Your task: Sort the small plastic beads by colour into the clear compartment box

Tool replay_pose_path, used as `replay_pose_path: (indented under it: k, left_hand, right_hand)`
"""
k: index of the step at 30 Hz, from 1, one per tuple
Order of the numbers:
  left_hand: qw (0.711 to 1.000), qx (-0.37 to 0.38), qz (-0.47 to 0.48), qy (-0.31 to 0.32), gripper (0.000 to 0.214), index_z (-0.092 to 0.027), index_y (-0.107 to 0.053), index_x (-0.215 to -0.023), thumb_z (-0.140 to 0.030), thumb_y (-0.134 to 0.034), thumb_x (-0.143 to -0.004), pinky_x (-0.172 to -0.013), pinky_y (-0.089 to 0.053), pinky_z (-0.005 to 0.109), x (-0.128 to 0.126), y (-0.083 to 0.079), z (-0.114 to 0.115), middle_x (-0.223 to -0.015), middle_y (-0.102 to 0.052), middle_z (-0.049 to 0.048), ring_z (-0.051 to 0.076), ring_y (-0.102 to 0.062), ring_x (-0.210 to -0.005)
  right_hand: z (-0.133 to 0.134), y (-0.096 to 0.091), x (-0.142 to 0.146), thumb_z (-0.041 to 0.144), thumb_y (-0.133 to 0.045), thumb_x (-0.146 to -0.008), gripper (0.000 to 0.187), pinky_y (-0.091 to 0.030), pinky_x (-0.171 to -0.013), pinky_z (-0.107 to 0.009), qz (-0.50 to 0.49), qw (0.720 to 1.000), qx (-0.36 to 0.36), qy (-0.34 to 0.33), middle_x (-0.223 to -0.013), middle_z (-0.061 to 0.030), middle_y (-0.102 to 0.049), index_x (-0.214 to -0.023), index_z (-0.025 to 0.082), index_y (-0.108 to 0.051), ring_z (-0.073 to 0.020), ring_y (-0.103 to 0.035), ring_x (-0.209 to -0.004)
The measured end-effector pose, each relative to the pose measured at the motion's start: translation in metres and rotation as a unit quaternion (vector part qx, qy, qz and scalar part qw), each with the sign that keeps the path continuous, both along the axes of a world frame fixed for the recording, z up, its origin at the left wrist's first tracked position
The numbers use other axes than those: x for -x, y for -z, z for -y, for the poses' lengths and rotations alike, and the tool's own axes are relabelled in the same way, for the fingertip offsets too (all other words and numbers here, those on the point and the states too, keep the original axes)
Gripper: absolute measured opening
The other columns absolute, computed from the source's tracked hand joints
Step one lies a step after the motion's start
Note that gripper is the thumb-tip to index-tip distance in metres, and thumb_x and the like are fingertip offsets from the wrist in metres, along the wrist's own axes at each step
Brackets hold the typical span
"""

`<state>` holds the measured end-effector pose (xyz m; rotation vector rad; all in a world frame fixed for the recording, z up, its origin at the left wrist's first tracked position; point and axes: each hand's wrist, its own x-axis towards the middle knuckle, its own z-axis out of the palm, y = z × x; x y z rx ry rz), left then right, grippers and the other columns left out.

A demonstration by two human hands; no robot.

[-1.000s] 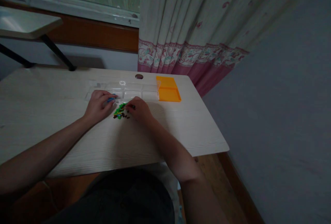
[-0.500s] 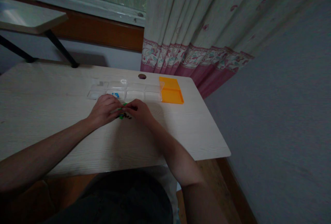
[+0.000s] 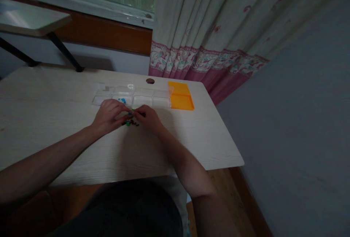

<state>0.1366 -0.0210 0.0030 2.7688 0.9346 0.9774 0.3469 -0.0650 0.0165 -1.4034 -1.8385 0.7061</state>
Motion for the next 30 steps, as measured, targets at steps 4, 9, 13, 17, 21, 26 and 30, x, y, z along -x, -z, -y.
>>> replay_pose_path:
  k: [4,9,13,17,21,26,30]
  left_hand:
    - [1.0,-0.008,0.004,-0.006,0.027,-0.026,-0.072,-0.102,-0.046,-0.058,-0.093,-0.091,-0.042,0.044,0.001,0.002,-0.002,-0.097,-0.071,0.007,0.026,-0.062,-0.1]
    - [1.0,0.005,0.0,-0.011,0.024,-0.028,-0.073,-0.1,-0.046,-0.059,-0.092,-0.091,-0.043,0.045,0.001,0.001,-0.003,-0.096,-0.071,0.0056,0.026,-0.063,-0.1]
    - [1.0,0.009,0.01,-0.01,0.023,-0.025,-0.073,-0.095,-0.045,-0.061,-0.091,-0.092,-0.042,0.045,0.001,0.003,-0.003,-0.094,-0.072,0.006,0.026,-0.063,-0.099]
    - [0.999,0.023,0.038,-0.02,0.024,-0.023,-0.071,-0.092,-0.044,-0.058,-0.093,-0.091,-0.044,0.043,0.0,0.005,-0.004,-0.094,-0.071,0.007,0.025,-0.062,-0.096]
    - [0.994,0.041,0.093,-0.046,0.025,-0.022,-0.068,-0.09,-0.041,-0.053,-0.095,-0.089,-0.045,0.04,0.001,0.006,-0.01,-0.093,-0.07,0.0074,0.023,-0.06,-0.094]
    - [0.989,0.049,0.118,-0.069,0.023,-0.022,-0.067,-0.092,-0.039,-0.052,-0.096,-0.089,-0.045,0.041,0.002,0.011,-0.017,-0.09,-0.069,0.0077,0.024,-0.059,-0.093]
    - [0.989,0.056,0.114,-0.072,0.025,-0.022,-0.067,-0.09,-0.038,-0.049,-0.097,-0.089,-0.045,0.042,0.002,0.011,-0.017,-0.089,-0.07,0.0078,0.024,-0.06,-0.092]
  right_hand:
    - [-0.001,0.0,0.0,0.031,-0.061,-0.093,0.021,-0.043,-0.07,-0.023,0.006,1.0,-0.003,-0.004,-0.08,-0.0008,-0.063,-0.084,0.017,-0.074,-0.0111,-0.057,-0.076]
    - [0.0,0.0,-0.001,0.032,-0.06,-0.094,0.021,-0.044,-0.071,-0.023,0.012,1.0,-0.004,-0.015,-0.082,-0.0013,-0.065,-0.088,0.019,-0.075,-0.0115,-0.058,-0.077]
    - [0.0,-0.001,-0.002,0.032,-0.058,-0.095,0.023,-0.044,-0.071,-0.024,0.021,1.0,-0.005,-0.021,-0.082,-0.0016,-0.064,-0.089,0.018,-0.076,-0.0118,-0.059,-0.077]
    - [-0.002,-0.002,-0.005,0.03,-0.059,-0.094,0.02,-0.044,-0.072,-0.024,0.041,0.999,-0.018,-0.012,-0.083,-0.001,-0.065,-0.092,0.02,-0.076,-0.0115,-0.058,-0.078]
    - [-0.004,0.0,-0.01,0.024,-0.065,-0.09,0.013,-0.045,-0.076,-0.024,0.069,0.996,-0.05,-0.018,-0.083,-0.0012,-0.064,-0.094,0.019,-0.076,-0.0121,-0.057,-0.08]
    - [-0.002,0.008,-0.007,0.018,-0.068,-0.086,0.011,-0.045,-0.081,-0.026,0.132,0.984,-0.084,-0.083,-0.09,-0.0045,-0.065,-0.094,0.018,-0.076,-0.0137,-0.059,-0.085]
    - [0.001,0.014,0.0,0.023,-0.067,-0.089,0.013,-0.042,-0.086,-0.029,0.197,0.967,-0.108,-0.123,-0.098,-0.0062,-0.066,-0.098,0.021,-0.076,-0.0161,-0.059,-0.092]
